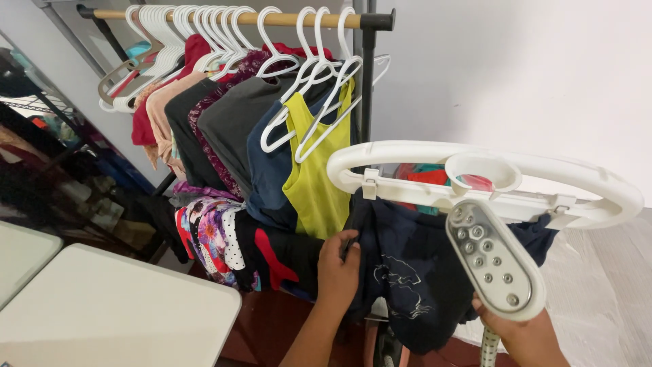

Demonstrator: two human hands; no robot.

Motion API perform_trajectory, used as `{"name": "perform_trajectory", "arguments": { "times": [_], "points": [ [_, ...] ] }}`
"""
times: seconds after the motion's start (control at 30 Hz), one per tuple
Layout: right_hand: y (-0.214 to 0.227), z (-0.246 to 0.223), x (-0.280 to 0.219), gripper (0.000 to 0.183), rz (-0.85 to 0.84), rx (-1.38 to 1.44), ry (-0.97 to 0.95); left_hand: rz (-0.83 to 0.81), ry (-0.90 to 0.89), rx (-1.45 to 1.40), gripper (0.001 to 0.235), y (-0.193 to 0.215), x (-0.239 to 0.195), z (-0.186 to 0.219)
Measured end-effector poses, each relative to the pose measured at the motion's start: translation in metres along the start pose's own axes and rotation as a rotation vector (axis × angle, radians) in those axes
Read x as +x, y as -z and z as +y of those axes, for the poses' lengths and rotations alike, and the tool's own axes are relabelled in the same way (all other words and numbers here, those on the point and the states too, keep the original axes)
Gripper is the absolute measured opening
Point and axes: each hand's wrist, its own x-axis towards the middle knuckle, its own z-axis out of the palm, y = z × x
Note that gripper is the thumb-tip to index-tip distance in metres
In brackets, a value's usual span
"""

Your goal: Steaming a yellow tank top and dark blue shorts using a garment steamer on a clothing rack

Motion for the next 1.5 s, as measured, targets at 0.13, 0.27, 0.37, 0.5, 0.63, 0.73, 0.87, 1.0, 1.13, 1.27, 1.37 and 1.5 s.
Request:
{"name": "perform_trajectory", "arguments": {
  "times": [0.13, 0.27, 0.37, 0.5, 0.63, 0.73, 0.87, 1.0, 1.13, 1.27, 1.37, 1.5],
  "points": [
    [0.000, -0.006, 0.003, 0.071, -0.011, -0.017, 0.063, 0.003, -0.074, 0.029, 0.024, 0.003, 0.002, 0.023],
    [0.002, -0.042, -0.004, 0.047, -0.043, 0.211, 0.088, -0.016, -0.135, 0.057, 0.023, 0.004, -0.001, 0.044],
    [0.016, -0.049, 0.016, 0.049, -0.073, 0.196, 0.257, 0.014, -0.198, 0.068, 0.024, 0.003, 0.002, 0.043],
    [0.014, -0.115, 0.013, 0.048, -0.039, 0.218, 0.366, 0.033, -0.296, 0.072, 0.023, 0.009, 0.006, 0.053],
    [0.008, -0.162, 0.004, 0.043, 0.004, 0.192, 0.431, 0.042, -0.295, 0.071, 0.021, 0.011, 0.003, 0.058],
    [0.012, -0.164, 0.008, 0.041, -0.031, 0.214, 0.499, 0.050, -0.325, 0.086, 0.020, 0.012, 0.002, 0.057],
    [0.007, -0.161, 0.007, 0.040, -0.032, 0.172, 0.541, 0.042, -0.298, 0.105, 0.018, 0.013, 0.000, 0.043],
    [-0.004, -0.165, 0.005, 0.037, -0.053, 0.182, 0.518, 0.028, -0.278, 0.105, 0.018, 0.016, 0.000, 0.048],
    [-0.008, -0.170, -0.003, 0.035, -0.100, 0.111, 0.517, 0.028, -0.312, 0.103, 0.018, 0.015, -0.004, 0.048],
    [-0.006, -0.182, 0.000, 0.034, -0.090, 0.240, 0.540, -0.010, -0.361, 0.077, 0.018, 0.011, -0.007, 0.049],
    [-0.008, -0.201, 0.008, 0.034, -0.075, 0.334, 0.641, -0.032, -0.383, 0.066, 0.017, 0.006, -0.011, 0.063],
    [-0.003, -0.219, 0.033, 0.033, -0.057, 0.420, 0.717, -0.058, -0.451, 0.075, 0.018, 0.010, -0.009, 0.092]
  ]
}}
